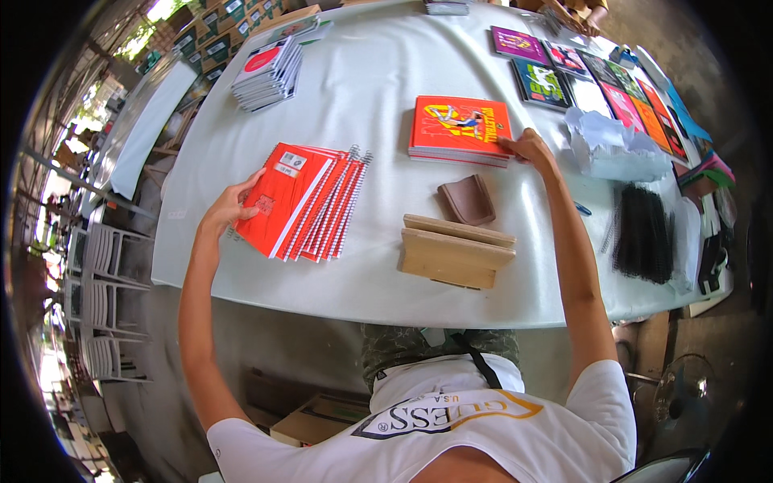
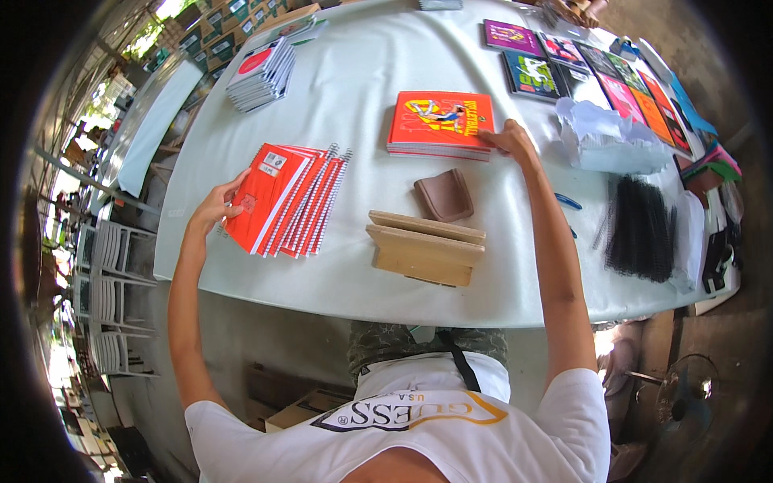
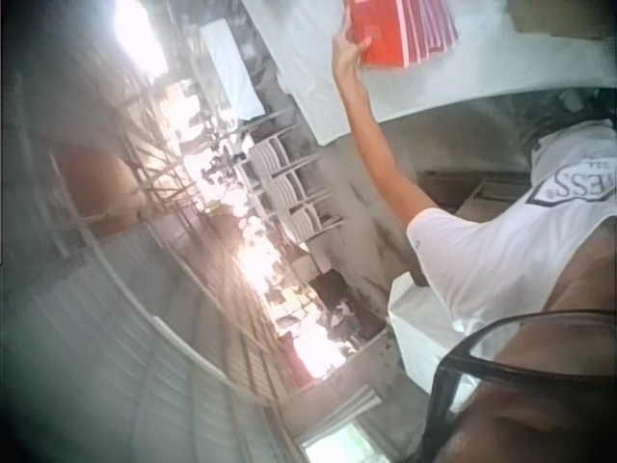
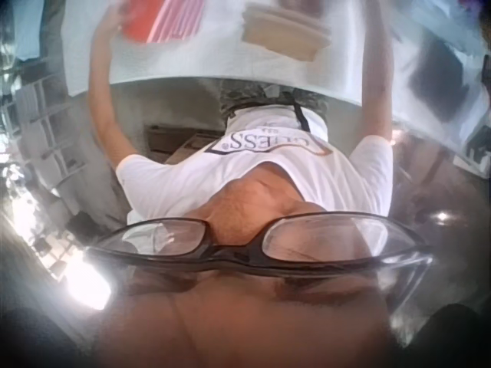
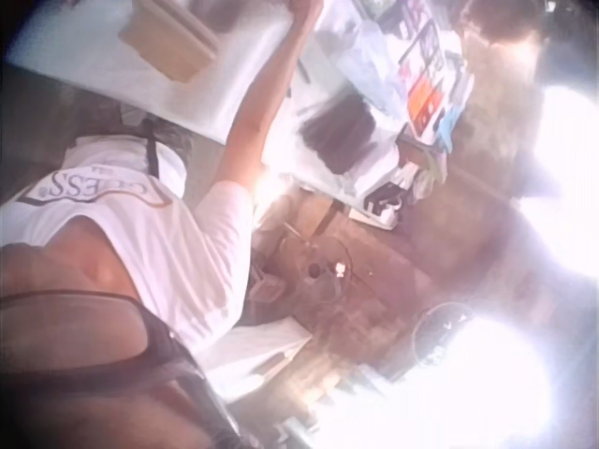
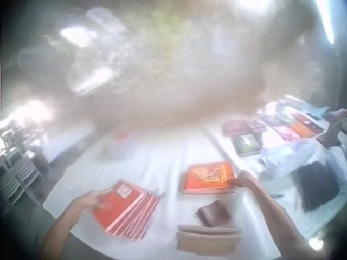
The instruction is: The person inserts a spiral coil into the holes of a notebook by hand and uses pliers to cut and bend the ends of the coil.
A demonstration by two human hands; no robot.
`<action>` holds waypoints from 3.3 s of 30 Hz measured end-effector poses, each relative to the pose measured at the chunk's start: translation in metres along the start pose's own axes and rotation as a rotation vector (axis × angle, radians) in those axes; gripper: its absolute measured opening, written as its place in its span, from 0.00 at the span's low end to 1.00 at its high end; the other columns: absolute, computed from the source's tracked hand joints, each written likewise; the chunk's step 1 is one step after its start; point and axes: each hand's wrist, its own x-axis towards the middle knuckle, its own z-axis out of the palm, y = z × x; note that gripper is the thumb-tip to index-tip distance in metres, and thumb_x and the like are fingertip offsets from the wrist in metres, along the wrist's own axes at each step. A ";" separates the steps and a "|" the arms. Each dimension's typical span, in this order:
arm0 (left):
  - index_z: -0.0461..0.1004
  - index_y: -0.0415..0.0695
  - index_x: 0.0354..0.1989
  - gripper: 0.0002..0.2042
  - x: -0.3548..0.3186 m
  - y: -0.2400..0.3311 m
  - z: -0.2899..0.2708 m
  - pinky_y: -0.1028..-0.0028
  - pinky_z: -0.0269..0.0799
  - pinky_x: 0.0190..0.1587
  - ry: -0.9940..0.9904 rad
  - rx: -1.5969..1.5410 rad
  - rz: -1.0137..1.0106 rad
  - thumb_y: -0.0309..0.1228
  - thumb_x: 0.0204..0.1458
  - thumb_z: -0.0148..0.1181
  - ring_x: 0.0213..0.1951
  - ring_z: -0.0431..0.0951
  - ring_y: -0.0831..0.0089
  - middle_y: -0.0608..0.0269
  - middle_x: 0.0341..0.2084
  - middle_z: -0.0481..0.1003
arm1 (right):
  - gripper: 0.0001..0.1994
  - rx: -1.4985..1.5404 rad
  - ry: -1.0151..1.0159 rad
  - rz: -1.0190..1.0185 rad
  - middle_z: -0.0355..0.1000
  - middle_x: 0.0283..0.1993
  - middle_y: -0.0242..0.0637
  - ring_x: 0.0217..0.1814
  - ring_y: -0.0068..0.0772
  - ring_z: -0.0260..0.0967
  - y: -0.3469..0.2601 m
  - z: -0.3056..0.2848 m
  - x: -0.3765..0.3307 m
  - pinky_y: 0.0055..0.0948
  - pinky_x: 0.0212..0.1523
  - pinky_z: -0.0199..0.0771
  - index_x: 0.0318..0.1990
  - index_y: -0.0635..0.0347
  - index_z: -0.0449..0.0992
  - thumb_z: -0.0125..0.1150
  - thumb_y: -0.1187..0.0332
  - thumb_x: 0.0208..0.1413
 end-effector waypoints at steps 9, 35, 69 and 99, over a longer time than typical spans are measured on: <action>0.53 0.48 0.72 0.44 0.050 0.061 0.065 0.61 0.43 0.72 0.679 0.376 0.443 0.30 0.46 0.71 0.74 0.45 0.61 0.52 0.72 0.52 | 0.12 0.128 0.393 -0.280 0.75 0.24 0.46 0.31 0.35 0.77 -0.007 -0.004 -0.010 0.39 0.35 0.75 0.29 0.64 0.78 0.69 0.65 0.41; 0.35 0.45 0.75 0.64 0.014 0.051 0.303 0.66 0.48 0.69 0.143 -0.610 0.527 0.65 0.36 0.70 0.71 0.49 0.63 0.56 0.72 0.49 | 0.20 0.245 0.182 -0.609 0.68 0.45 0.48 0.45 0.46 0.70 0.090 0.046 -0.224 0.40 0.38 0.73 0.47 0.63 0.70 0.54 0.86 0.42; 0.73 0.61 0.59 0.21 -0.016 0.224 0.334 0.47 0.56 0.64 0.312 0.745 0.847 0.42 0.56 0.59 0.59 0.72 0.51 0.69 0.57 0.74 | 0.11 0.461 0.257 -0.804 0.73 0.39 0.33 0.40 0.33 0.72 0.037 -0.050 -0.263 0.32 0.40 0.75 0.38 0.61 0.78 0.69 0.81 0.45; 0.71 0.50 0.60 0.27 -0.025 0.229 0.347 0.61 0.78 0.44 0.238 0.607 0.875 0.38 0.49 0.66 0.51 0.78 0.54 0.66 0.46 0.79 | 0.17 -0.011 0.151 -1.139 0.73 0.33 0.42 0.36 0.49 0.73 0.023 -0.072 -0.265 0.44 0.35 0.70 0.46 0.62 0.68 0.58 0.81 0.46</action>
